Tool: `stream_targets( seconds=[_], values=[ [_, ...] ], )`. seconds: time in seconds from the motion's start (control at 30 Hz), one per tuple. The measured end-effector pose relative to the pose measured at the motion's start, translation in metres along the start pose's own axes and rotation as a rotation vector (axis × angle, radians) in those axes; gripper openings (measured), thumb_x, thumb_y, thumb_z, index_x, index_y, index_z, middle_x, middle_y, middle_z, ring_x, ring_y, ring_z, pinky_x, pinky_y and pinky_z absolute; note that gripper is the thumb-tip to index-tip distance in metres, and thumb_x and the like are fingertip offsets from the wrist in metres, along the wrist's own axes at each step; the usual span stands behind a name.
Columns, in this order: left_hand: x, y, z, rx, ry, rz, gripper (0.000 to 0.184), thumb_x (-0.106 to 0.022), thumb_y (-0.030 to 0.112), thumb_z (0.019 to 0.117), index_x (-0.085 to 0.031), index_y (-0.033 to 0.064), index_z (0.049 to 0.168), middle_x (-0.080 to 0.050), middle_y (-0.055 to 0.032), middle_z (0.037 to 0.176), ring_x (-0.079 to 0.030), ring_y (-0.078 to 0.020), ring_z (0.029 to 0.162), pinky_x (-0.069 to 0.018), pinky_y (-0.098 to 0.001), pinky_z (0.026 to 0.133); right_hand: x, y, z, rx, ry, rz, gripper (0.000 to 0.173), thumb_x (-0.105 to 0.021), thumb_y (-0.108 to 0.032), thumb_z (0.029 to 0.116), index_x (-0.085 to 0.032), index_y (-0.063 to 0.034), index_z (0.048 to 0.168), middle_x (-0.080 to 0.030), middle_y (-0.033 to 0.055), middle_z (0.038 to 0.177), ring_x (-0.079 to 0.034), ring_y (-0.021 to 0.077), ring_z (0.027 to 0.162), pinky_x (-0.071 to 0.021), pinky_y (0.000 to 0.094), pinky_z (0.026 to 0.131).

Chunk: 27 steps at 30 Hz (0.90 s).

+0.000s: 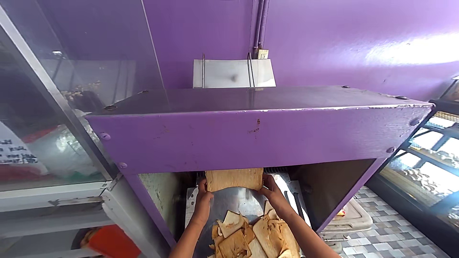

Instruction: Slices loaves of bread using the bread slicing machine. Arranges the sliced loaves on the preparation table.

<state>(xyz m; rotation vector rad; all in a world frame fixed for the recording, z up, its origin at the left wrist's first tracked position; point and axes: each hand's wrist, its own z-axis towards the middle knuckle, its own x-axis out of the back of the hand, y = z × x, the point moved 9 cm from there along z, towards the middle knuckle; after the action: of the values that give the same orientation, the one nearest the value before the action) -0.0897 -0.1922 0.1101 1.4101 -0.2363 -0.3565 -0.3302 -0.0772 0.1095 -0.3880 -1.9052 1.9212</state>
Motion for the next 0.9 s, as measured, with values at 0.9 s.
stream_targets(
  seconds=[0.9],
  values=[
    [0.0032,-0.0048,0.0009,0.070,-0.013,0.090,0.078,-0.046,0.003,0.0838,-0.021,-0.0067,0.158,-0.028,-0.0284,0.161,-0.033,-0.0296,0.148,-0.0302,-0.0393,0.119,-0.0016,0.0000,-0.0022,0.006,0.000,-0.001,0.072,-0.060,-0.007,0.0878,-0.029,-0.0011,0.153,-0.057,0.0194,0.138,-0.061,0.0210,0.121,-0.0518,0.0356,0.100]
  ],
)
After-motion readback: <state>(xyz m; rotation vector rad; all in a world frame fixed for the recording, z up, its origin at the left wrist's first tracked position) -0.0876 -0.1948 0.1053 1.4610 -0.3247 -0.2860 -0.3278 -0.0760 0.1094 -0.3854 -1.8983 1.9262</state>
